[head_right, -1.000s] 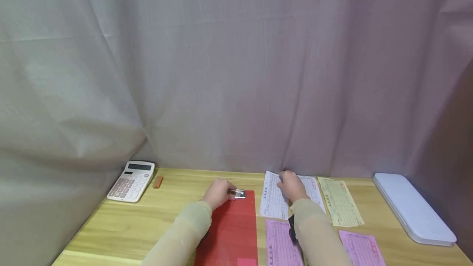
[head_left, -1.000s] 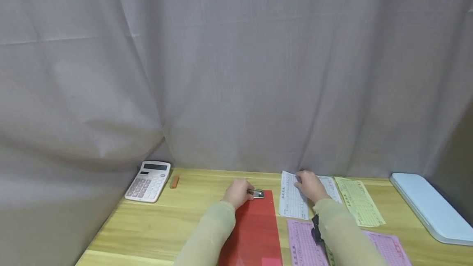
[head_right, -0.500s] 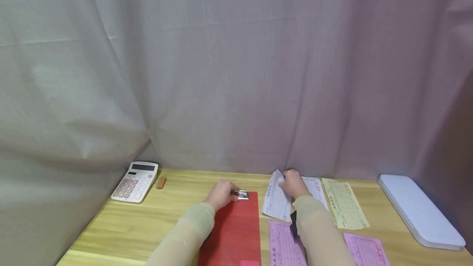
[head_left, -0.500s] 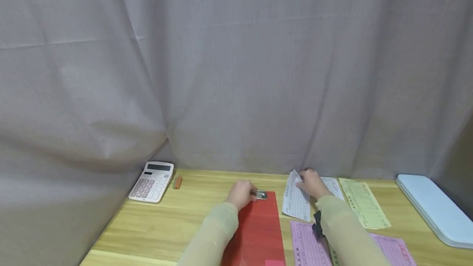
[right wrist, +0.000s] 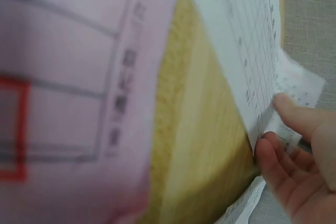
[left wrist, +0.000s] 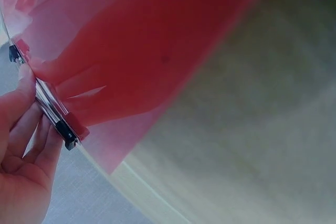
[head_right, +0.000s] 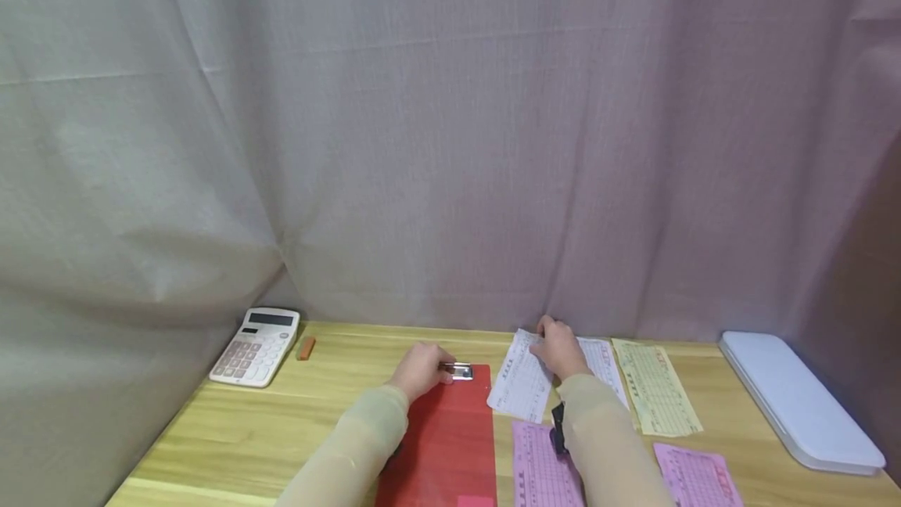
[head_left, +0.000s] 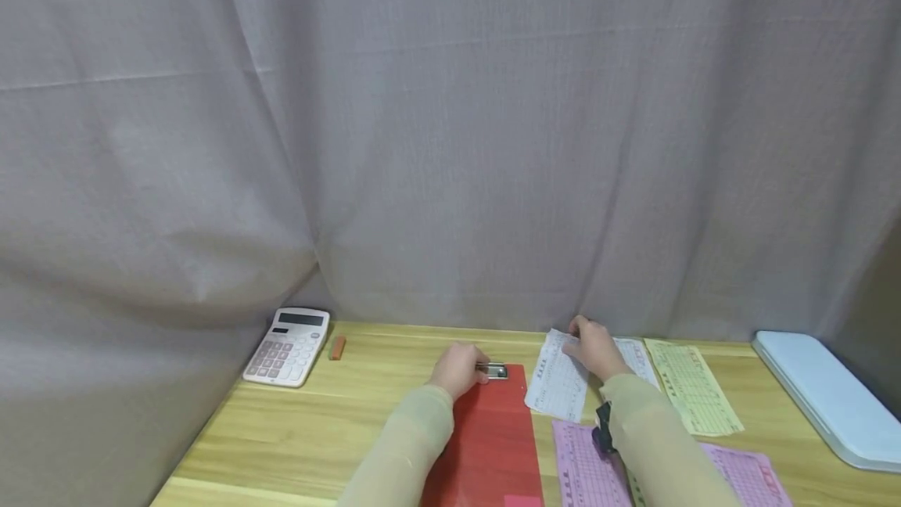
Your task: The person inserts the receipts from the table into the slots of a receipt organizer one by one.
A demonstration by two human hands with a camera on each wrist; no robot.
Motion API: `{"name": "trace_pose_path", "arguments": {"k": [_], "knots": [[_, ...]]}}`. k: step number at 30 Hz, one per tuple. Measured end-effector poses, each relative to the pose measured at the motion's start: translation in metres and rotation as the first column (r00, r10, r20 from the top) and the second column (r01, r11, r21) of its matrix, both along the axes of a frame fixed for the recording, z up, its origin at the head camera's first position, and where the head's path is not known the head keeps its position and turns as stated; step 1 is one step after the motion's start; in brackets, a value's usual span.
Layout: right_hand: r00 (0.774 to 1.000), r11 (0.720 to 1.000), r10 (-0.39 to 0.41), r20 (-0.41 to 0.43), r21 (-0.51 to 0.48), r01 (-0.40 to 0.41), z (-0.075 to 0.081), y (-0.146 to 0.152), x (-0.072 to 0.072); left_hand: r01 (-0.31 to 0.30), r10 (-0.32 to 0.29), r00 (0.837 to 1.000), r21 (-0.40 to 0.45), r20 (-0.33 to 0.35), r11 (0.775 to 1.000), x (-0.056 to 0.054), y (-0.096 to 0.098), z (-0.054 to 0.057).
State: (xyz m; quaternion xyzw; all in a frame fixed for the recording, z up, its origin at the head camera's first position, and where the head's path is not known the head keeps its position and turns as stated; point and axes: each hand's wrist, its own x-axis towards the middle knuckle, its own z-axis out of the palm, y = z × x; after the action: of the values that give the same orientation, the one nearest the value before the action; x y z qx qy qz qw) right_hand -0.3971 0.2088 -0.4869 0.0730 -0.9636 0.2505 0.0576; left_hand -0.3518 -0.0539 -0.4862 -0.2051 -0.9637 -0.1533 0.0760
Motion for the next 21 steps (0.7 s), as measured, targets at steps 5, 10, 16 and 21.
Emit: {"name": "trace_pose_path", "arguments": {"k": [5, 10, 16, 21], "knots": [[0.999, 1.0, -0.008, -0.04, 0.008, 0.008, 0.005, 0.007, 0.003, 0.013, -0.013, 1.0, 0.001, 0.003, 1.0, 0.0, 0.001, 0.002], [0.999, 1.0, -0.016, -0.034, 0.01, 0.016, 0.015, 0.013, 0.008, 0.041, -0.042, 0.999, -0.011, -0.013, 0.999, 0.001, 0.0, 0.005], [0.998, 0.999, 0.04, -0.046, 0.005, -0.04, 0.021, 0.02, 0.012, 0.059, -0.061, 0.997, -0.042, -0.052, 0.997, -0.002, -0.001, 0.004], [0.999, 0.998, 0.043, 0.003, -0.043, -0.043, 0.026, 0.025, 0.019, 0.06, -0.061, 0.998, -0.035, -0.031, 0.998, -0.005, -0.003, 0.002]]}}
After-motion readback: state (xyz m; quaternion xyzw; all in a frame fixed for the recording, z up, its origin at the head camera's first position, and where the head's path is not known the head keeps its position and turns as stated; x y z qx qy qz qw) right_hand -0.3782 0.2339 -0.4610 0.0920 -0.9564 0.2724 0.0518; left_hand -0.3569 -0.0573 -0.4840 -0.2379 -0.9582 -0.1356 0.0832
